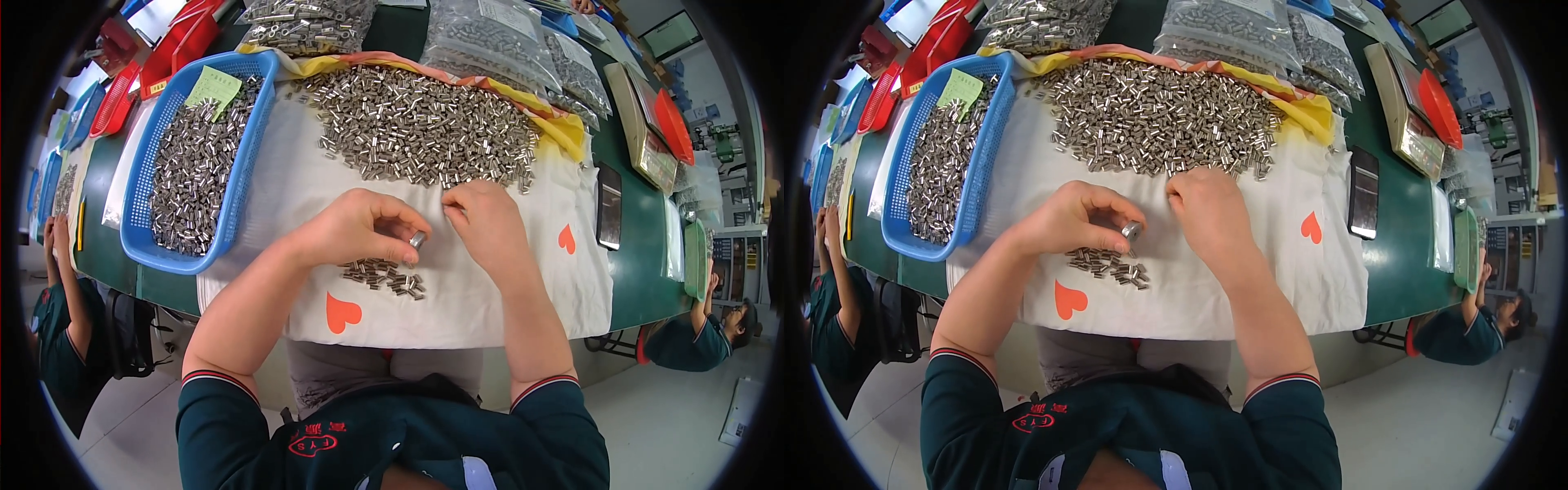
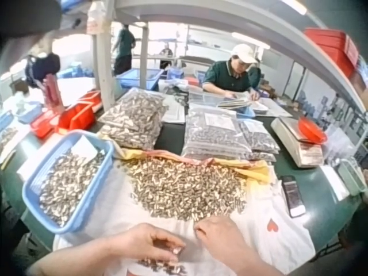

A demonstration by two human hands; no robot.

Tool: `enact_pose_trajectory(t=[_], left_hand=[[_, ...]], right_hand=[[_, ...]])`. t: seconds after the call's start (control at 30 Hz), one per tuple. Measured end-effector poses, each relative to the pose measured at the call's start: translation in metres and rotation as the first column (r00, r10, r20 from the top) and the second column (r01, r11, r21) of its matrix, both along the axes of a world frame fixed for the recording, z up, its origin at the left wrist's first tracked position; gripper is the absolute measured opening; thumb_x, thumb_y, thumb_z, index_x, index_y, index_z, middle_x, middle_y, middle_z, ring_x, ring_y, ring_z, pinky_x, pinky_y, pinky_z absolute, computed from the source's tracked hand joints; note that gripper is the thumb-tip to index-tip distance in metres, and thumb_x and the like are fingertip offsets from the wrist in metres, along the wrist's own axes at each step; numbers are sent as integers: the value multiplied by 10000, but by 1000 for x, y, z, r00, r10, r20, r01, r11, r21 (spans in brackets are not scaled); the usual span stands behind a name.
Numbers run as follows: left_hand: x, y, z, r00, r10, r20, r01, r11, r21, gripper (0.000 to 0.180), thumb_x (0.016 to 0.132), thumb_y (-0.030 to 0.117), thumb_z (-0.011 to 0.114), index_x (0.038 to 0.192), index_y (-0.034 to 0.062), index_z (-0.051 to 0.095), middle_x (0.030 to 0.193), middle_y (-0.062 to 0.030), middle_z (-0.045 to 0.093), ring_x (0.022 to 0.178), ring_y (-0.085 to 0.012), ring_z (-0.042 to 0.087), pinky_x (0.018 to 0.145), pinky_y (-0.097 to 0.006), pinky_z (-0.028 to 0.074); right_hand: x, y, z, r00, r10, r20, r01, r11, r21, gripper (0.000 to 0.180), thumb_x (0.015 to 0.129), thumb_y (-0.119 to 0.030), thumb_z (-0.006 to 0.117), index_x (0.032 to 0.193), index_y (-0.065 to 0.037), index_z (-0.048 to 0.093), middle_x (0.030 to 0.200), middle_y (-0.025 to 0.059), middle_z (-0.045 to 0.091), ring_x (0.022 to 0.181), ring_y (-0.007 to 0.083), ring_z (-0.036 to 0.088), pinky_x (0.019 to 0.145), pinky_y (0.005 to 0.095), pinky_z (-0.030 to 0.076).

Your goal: Inspecting and sorting small metal hardware components on a workbench.

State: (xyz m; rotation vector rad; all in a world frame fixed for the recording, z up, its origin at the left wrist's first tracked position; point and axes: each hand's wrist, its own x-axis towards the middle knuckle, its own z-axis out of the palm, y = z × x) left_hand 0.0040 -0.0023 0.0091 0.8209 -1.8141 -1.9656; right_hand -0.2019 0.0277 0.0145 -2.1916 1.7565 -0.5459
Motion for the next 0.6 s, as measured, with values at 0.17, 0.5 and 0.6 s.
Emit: enact_pose_trajectory(t=[0.17,0.5,0.6], left_hand=[[-2,-1,0,996,69,-60,-63,994,91,285,726,35,696,999,10,615,805,-2,613,735,-46,553,689,-195,462],[-3,-3,-5,980,173,-102,-159,978,135,292,724,26,698,1002,6,608,879,-19,623,781,-55,563,707,-200,468],[-2,-3,-6,980,171,-98,-158,980,125,295,724,20,696,1005,3,606,883,-20,623,783,-59,564,710,-203,468]], right_hand=[[4,-1,-7,1000,7,5,-6,990,-144,14,693,-49,571,701,-42,580,718,97,579,739,267,554,677,370,445],[0,-1,4,992,-126,-1,126,992,22,54,700,-59,557,727,-59,604,726,89,584,755,257,559,676,367,446],[0,-2,-1,997,78,-9,-79,993,-87,62,706,-57,567,743,-67,616,728,91,577,762,260,555,697,364,442]])
